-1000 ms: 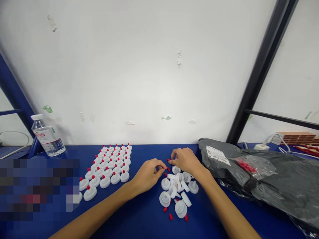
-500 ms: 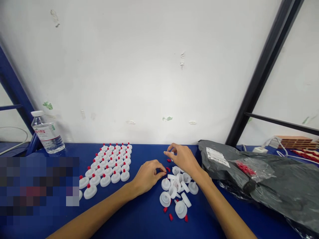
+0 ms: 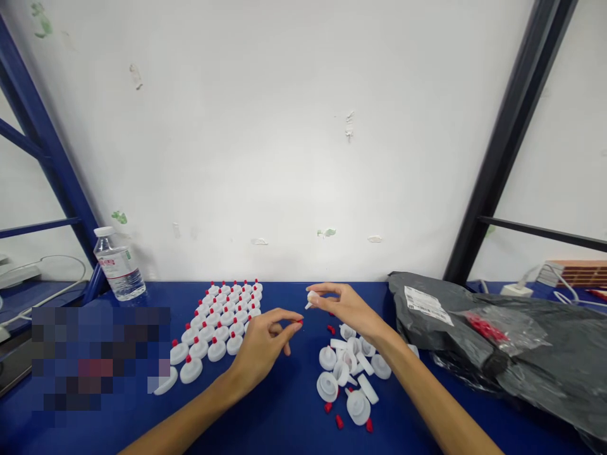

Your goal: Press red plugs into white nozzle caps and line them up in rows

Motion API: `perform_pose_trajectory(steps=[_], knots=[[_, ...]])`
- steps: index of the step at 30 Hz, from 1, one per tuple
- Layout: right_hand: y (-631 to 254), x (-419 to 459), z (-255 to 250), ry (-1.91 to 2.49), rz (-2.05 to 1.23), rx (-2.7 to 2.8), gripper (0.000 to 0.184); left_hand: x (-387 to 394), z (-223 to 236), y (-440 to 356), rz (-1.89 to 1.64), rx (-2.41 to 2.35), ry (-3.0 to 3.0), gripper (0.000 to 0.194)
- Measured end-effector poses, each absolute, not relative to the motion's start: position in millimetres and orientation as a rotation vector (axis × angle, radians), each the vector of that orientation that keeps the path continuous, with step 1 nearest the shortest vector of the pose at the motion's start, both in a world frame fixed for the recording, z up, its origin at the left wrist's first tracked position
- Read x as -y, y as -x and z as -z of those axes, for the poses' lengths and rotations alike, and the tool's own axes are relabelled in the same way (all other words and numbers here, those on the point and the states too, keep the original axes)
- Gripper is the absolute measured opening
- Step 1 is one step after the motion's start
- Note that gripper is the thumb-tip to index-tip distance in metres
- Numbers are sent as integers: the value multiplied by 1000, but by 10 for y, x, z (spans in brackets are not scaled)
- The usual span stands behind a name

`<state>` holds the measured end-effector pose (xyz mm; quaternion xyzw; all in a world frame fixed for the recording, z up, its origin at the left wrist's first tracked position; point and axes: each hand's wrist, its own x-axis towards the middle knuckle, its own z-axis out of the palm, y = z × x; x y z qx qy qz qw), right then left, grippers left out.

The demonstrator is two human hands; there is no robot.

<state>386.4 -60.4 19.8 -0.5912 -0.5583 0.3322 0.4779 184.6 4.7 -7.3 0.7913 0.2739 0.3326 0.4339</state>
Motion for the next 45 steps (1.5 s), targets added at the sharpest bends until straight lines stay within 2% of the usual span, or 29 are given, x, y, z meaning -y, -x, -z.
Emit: perform_pose_trajectory(steps=[5,15,34,45], knots=[[-3727,640,-242,1236,-991,1289,51,-123,-7,-1771,-938,-702,-1937,31],[-3761,639,-271,1296,-959,1350,45,-67,-25,-1752,-996,-744,-1816,30],[-3750,615,-211,1194,-1047,1365,39,-60,55,-1759,-1141,-540,-1860,17],[-3656,605,-151,1179,-1006,1410,39,-70,-1,-1693,-1346,-423,-2030,21]])
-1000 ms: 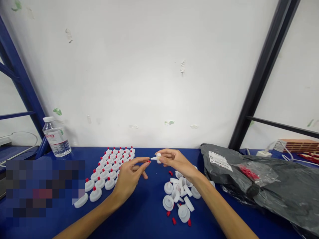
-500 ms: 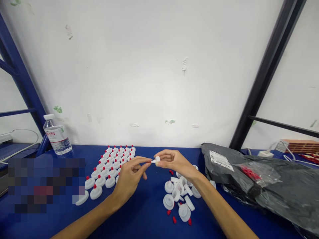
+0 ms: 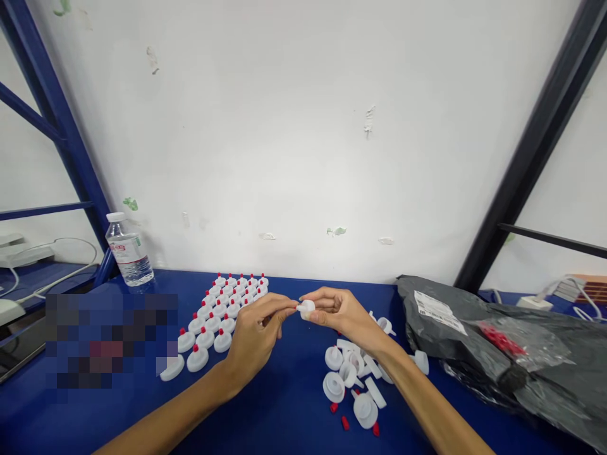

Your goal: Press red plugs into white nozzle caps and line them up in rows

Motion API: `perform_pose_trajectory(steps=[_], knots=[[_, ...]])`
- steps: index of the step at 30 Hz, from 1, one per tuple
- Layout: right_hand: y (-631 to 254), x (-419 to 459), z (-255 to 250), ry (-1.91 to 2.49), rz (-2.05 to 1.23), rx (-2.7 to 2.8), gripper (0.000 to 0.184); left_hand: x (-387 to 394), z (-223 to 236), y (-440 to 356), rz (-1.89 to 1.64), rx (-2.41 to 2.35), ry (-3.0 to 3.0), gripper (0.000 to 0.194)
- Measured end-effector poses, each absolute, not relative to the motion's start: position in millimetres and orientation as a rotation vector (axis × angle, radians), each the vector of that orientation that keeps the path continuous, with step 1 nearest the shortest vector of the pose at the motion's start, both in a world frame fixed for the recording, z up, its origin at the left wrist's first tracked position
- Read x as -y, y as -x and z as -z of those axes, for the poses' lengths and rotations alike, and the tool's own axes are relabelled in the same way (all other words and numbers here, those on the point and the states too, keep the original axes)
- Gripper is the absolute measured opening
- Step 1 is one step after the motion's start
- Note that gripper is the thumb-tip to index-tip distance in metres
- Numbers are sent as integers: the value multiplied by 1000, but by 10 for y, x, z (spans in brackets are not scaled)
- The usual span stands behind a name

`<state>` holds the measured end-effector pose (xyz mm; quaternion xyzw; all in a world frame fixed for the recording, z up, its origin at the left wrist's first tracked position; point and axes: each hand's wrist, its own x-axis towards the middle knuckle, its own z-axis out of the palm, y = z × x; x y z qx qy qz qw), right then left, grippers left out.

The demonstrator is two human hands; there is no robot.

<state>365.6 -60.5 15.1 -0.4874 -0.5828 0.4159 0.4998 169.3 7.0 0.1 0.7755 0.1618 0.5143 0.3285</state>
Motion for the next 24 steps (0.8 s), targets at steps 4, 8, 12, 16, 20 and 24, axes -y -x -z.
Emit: perform_pose_trajectory(steps=[4,8,12,16,20,24], knots=[[-3620,626,-158,1102,-1054,1373,40,-33,-67,-1682,-1403,-360,-2053,20],[-3568,635,-171,1019,-1079,1348,38,10,-126,-1669,-1405,-382,-2038,20],[-3525,650,-192,985,-1116,1348,36,28,-224,-1650,-1367,-402,-2081,21],[-3521,676,-232,973,-1092,1340,38,15,-401,-1513,-1341,-479,-2173,17],[-3538,696,-268,965,-1025,1278,38,-19,-491,-1121,-1151,-608,-2464,16],[-3523,695,-276,954,-1001,1232,38,-38,-405,-683,-593,-872,-2765,23]])
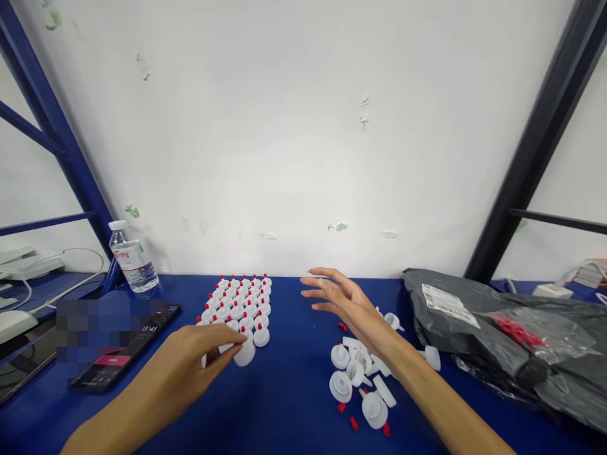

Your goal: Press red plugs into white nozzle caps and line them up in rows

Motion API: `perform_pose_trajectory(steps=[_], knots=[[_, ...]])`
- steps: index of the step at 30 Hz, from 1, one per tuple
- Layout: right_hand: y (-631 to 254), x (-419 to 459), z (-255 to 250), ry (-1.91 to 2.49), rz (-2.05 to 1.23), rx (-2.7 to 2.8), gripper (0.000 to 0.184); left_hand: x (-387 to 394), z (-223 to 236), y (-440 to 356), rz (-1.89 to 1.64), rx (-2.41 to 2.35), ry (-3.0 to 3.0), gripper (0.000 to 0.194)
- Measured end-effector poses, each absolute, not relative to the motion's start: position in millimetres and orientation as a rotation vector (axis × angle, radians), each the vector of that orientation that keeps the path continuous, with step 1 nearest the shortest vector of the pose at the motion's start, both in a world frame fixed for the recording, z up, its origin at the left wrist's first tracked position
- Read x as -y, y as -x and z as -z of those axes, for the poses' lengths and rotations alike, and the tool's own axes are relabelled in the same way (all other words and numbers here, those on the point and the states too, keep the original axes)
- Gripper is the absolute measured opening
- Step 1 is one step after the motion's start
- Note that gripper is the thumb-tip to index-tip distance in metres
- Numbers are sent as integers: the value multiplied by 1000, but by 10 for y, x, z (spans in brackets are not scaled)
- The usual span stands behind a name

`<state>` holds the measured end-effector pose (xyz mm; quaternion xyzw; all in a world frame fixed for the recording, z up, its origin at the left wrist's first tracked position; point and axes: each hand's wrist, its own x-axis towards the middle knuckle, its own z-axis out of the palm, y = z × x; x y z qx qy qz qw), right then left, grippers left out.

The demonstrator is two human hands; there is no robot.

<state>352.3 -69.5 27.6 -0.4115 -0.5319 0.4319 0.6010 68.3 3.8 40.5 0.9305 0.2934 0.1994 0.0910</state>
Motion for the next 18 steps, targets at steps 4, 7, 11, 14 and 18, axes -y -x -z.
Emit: perform_pose_trajectory(steps=[4,7,11,14,18], knots=[[-3487,705,-303,964,-1019,1237,39,-71,-267,-515,-232,-1104,-2834,29],[-3483,721,-336,983,-1013,1244,40,-107,-206,-546,-143,-1177,-2852,33],[-3507,723,-352,995,-987,1213,40,-125,-208,-628,8,-1254,-2937,37],[-3524,712,-349,989,-971,1206,38,-116,-224,-658,123,-1315,-3010,41],[-3555,690,-344,1048,-910,1229,35,-22,-232,-689,79,-1384,-3081,46]])
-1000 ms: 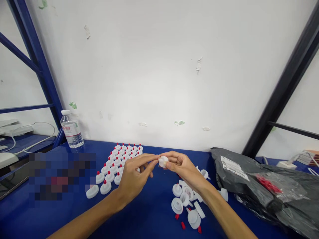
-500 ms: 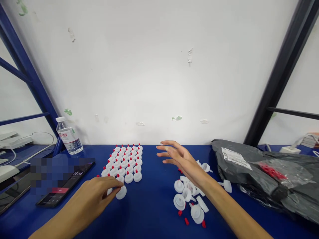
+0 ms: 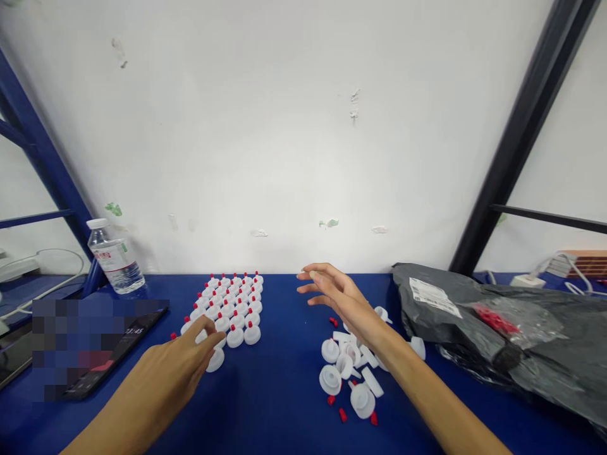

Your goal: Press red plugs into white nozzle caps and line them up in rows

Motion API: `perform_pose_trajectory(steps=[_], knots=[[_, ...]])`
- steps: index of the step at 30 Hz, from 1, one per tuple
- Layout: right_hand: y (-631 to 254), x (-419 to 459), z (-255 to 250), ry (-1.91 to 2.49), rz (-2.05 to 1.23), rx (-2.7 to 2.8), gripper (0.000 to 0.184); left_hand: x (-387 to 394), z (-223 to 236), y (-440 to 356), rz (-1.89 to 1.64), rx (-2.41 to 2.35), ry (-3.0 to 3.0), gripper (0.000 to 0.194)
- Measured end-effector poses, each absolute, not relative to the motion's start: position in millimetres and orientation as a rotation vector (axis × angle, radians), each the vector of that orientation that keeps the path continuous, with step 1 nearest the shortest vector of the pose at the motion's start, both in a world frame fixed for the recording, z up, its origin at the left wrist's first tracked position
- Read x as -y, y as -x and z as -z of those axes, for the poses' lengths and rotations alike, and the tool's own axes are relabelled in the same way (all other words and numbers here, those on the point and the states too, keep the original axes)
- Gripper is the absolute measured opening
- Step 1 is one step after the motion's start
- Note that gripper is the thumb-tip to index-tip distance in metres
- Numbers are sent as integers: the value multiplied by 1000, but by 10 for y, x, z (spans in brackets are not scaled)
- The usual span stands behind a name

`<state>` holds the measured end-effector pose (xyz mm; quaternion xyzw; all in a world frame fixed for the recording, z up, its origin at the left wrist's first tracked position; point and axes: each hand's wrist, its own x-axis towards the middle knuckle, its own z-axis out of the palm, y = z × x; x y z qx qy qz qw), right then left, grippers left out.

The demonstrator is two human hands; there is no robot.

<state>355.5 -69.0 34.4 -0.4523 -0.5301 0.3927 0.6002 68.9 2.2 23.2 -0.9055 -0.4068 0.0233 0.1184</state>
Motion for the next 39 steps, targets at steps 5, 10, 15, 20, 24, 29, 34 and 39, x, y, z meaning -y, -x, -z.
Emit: perform_pose_trajectory(steps=[5,10,15,20,24,29,34,39], knots=[[-3718,643,-275,1447,-353,1506,25,305,-281,-960,116,956,2887,32],[-4011,624,-156,1972,256,1816,19,352,-195,-1562,327,651,3117,26],[-4269,642,-164,2040,192,1832,20,8,47,-2174,523,806,3250,29],[-4451,683,-221,2012,-33,1858,25,-167,241,-2535,667,869,3318,31],[-4480,742,-247,2015,-328,1916,31,-181,361,-2589,763,825,3389,24],[-4413,780,-242,1990,-455,1946,25,-175,419,-2554,834,739,3447,18],[-4369,766,-241,1956,-470,1952,23,-155,414,-2540,903,761,3466,14],[-4336,733,-233,1906,-450,1851,30,-143,417,-2517,1002,861,3486,14]])
